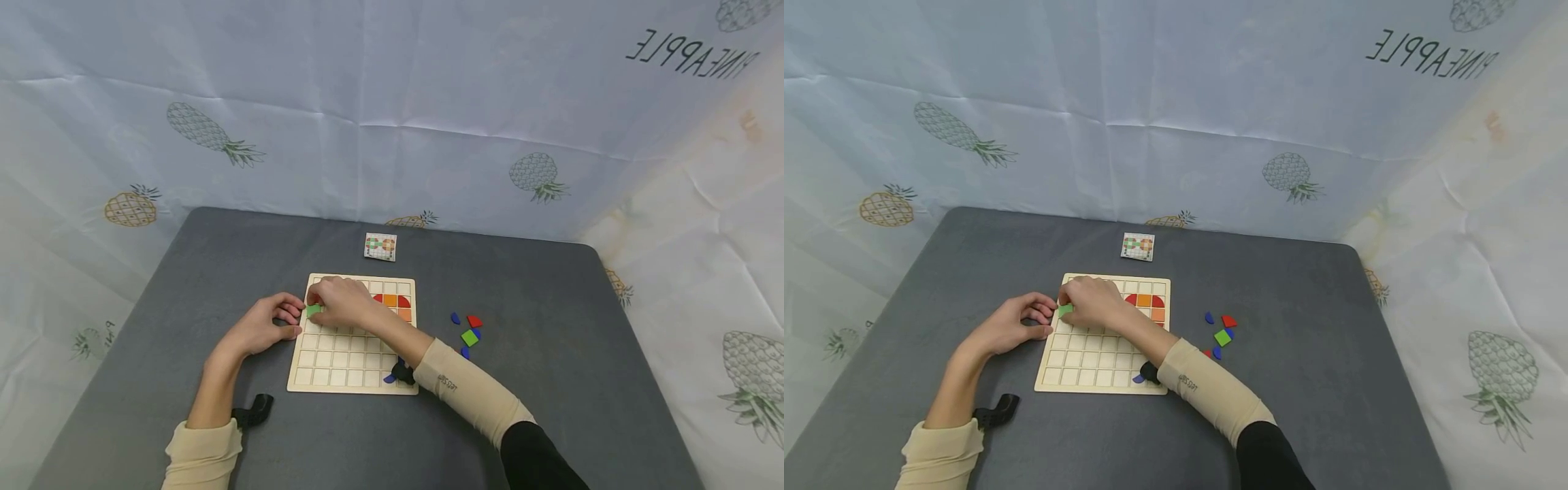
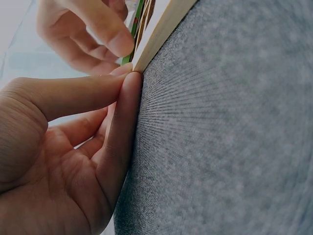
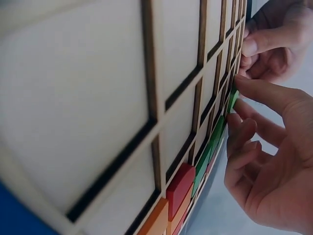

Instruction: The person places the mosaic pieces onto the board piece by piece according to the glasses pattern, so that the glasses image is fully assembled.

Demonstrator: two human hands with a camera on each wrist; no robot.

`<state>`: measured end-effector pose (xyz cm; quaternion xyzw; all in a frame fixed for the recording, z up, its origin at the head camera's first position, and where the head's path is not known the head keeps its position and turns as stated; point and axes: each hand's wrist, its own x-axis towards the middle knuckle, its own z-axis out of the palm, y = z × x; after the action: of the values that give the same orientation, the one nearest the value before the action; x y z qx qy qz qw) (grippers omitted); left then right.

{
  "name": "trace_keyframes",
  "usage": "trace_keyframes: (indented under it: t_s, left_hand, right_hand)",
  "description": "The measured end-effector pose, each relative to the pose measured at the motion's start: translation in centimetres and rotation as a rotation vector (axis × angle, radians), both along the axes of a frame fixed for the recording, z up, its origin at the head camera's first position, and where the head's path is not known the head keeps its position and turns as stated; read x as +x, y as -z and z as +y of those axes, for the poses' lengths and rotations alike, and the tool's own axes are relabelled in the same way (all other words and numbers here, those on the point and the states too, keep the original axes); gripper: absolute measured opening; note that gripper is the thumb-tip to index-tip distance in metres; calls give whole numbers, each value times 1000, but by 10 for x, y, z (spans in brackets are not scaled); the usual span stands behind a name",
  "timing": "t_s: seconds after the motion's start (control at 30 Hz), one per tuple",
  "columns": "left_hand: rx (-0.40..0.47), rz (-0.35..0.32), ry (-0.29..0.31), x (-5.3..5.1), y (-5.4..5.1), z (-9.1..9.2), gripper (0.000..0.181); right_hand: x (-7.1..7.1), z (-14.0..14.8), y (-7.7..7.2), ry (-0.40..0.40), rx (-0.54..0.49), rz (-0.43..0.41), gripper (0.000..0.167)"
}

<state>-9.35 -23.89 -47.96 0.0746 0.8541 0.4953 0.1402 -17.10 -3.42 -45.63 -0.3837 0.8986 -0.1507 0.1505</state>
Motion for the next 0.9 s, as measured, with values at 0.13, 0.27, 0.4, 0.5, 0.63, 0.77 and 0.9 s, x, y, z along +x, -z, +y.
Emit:
trace_keyframes:
  t_s: [0.13,0.27,0.4,0.5,0.63,0.77,0.9]
  left_hand:
    - [-10,-3,0,0,1,-1,44]
    - [-13,-5,0,0,1,-2,44]
    - [-10,-7,0,-1,1,0,44]
    - [-9,-11,-6,-1,1,1,43]
    - [-9,-9,-7,-2,1,1,42]
    - [-13,-2,-3,-1,1,1,43]
    - [-20,-2,-3,0,-1,0,43]
  right_hand:
    - [1,0,-1,41,23,16,21]
    - [1,-1,-1,67,31,30,19]
    - [2,0,-3,77,28,16,21]
    - [1,4,-4,91,5,-18,24]
    - [1,17,-7,96,-48,-64,24]
    - [2,35,-14,94,-108,-124,24]
    - [6,58,-19,97,-158,-160,27]
